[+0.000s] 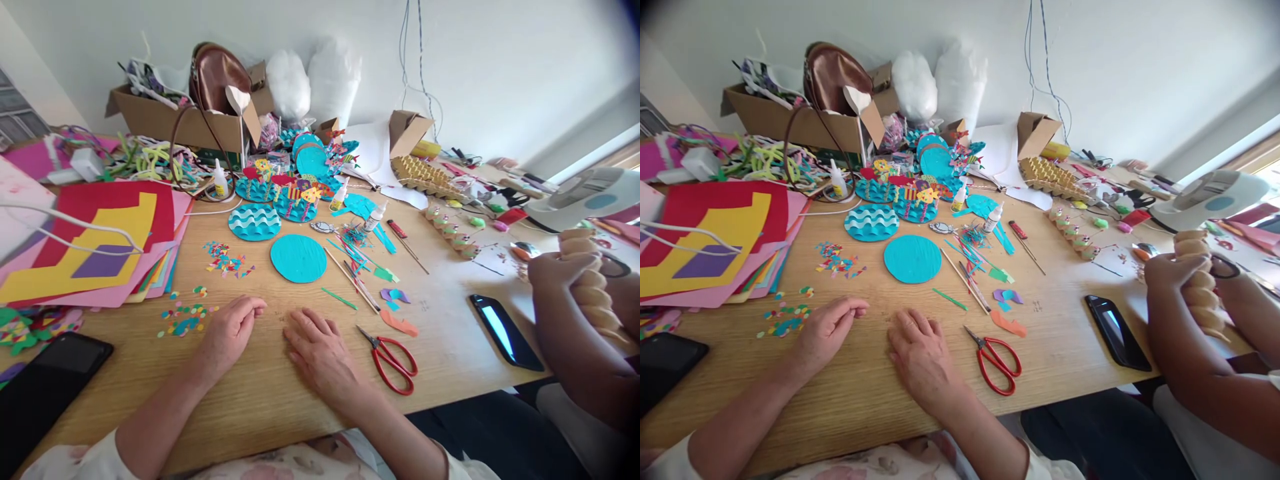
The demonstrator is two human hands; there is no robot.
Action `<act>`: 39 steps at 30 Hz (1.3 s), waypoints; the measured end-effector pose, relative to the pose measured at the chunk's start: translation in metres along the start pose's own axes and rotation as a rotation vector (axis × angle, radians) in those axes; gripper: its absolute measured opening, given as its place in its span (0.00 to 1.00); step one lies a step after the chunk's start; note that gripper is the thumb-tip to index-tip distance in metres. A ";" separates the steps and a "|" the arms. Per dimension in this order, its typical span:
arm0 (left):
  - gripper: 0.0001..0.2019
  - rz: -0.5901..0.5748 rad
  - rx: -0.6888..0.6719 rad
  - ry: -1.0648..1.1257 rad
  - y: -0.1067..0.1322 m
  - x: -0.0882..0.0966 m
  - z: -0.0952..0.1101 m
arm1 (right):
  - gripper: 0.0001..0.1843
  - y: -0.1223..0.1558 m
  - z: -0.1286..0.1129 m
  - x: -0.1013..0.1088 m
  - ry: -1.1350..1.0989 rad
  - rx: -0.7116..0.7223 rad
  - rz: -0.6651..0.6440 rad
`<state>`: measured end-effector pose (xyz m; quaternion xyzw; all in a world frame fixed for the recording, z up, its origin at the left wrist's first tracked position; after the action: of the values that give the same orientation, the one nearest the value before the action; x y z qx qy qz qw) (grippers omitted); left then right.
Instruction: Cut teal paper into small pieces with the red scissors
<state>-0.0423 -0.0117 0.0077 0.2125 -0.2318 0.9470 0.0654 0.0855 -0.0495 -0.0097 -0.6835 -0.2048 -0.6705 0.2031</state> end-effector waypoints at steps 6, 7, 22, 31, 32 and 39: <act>0.12 -0.010 -0.015 -0.004 0.000 -0.002 0.001 | 0.16 0.009 -0.003 -0.002 0.017 0.008 0.001; 0.12 -0.012 -0.017 -0.006 0.000 -0.002 0.001 | 0.17 0.008 -0.005 -0.003 0.022 0.025 -0.002; 0.11 -0.010 0.000 -0.002 0.001 -0.003 -0.002 | 0.18 0.014 0.021 -0.007 0.036 -0.118 -0.004; 0.12 -0.015 0.004 0.003 0.000 -0.004 0.000 | 0.17 0.018 0.021 -0.004 -0.083 -0.117 0.030; 0.12 -0.017 0.009 0.004 0.000 -0.004 0.000 | 0.16 0.016 0.024 -0.005 -0.115 -0.142 0.025; 0.12 -0.023 0.025 0.005 0.000 -0.003 0.000 | 0.05 0.002 0.029 -0.015 -0.198 -0.276 0.009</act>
<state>-0.0392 -0.0116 0.0061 0.2135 -0.2175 0.9495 0.0743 0.1107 -0.0347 -0.0257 -0.7684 -0.1268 -0.6209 0.0892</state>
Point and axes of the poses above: each hand's wrist, its own y-axis away from the middle knuckle, its own x-axis out of the back of the hand, z = x × y, the point moved 9 cm from there along -y, towards the middle knuckle, and after that the axes turned 15 degrees about y, right-handed, at the moved point
